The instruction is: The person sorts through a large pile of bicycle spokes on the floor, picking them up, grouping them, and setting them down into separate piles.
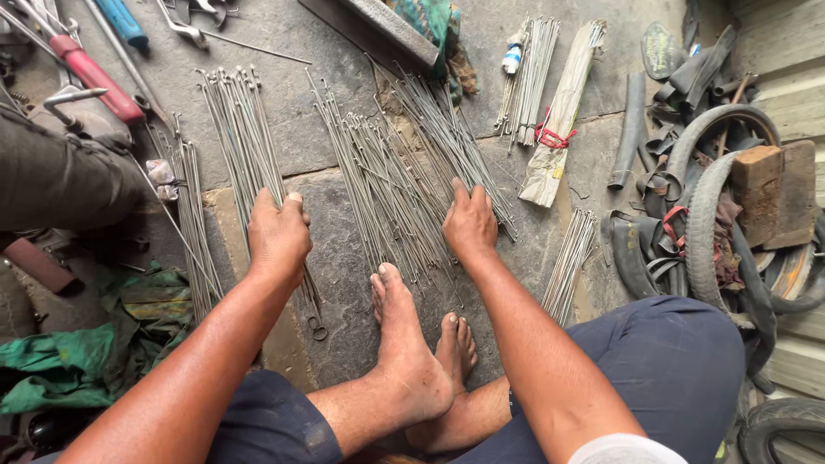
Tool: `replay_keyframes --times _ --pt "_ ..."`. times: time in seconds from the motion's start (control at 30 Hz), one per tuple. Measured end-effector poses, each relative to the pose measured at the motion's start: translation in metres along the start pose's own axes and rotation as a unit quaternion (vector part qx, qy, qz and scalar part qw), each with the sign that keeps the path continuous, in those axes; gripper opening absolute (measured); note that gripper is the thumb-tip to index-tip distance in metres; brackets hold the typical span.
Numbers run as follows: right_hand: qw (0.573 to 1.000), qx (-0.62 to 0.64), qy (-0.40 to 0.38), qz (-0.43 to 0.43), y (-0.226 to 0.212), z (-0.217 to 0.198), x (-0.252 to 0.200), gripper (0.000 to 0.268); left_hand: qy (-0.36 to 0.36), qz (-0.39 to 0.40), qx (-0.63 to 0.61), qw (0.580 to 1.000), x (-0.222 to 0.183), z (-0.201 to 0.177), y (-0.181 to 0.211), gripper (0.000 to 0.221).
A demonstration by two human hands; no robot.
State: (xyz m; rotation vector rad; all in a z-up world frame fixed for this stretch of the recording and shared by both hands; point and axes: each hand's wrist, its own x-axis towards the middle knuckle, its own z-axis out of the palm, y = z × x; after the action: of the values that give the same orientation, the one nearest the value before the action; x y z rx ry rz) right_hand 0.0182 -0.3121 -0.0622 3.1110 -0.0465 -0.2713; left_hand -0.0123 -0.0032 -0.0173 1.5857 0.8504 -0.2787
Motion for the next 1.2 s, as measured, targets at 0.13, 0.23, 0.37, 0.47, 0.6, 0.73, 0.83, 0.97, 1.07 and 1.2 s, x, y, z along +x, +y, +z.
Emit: replay_keyframes --times 0.13,0.23,0.37,0.47,0.6,0.73,0.83,0.97,1.07,1.2 --pt "0.999 0.023 -0.023 -0.002 -0.008 -0.002 0.006 0.049 0.004 0.017 0.02 1.0 0.002 -0.003 0.004 0.02" --pt "0.998 0.029 -0.056 0.007 -0.008 0.0 0.004 0.043 0.001 0.025 0.007 1.0 0.006 -0.009 0.003 0.017" --pt "0.997 0.032 0.005 -0.072 -0.003 0.004 0.001 0.051 0.016 -0.051 0.059 0.997 0.026 -0.014 -0.015 0.012" --pt "0.997 -0.017 -0.045 -0.068 0.0 0.005 0.001 0.055 0.078 0.023 0.174 0.981 0.035 -0.016 -0.034 0.018" --pt "0.998 0.032 -0.054 0.003 0.023 0.005 0.008 0.039 0.078 0.08 0.217 0.97 0.041 -0.029 -0.036 0.027" --pt "0.984 0.149 0.004 0.094 0.046 0.006 0.027 0.029 0.074 0.049 0.284 0.955 0.042 -0.042 -0.03 0.045" --pt "0.969 0.193 0.013 0.154 0.064 -0.003 0.038 0.023 0.058 0.064 0.31 0.947 0.04 -0.04 -0.033 0.043" --pt "0.968 0.207 0.031 0.137 0.077 -0.018 0.041 0.02 0.051 0.06 0.327 0.942 0.038 -0.041 -0.032 0.042" --pt "0.976 0.2 0.012 0.08 0.074 -0.025 0.038 0.016 0.042 0.019 0.297 0.954 0.04 -0.04 -0.032 0.038" --pt "0.976 0.185 -0.068 0.092 0.051 -0.025 0.031 0.017 0.095 0.057 0.26 0.959 0.044 -0.035 -0.034 0.028"
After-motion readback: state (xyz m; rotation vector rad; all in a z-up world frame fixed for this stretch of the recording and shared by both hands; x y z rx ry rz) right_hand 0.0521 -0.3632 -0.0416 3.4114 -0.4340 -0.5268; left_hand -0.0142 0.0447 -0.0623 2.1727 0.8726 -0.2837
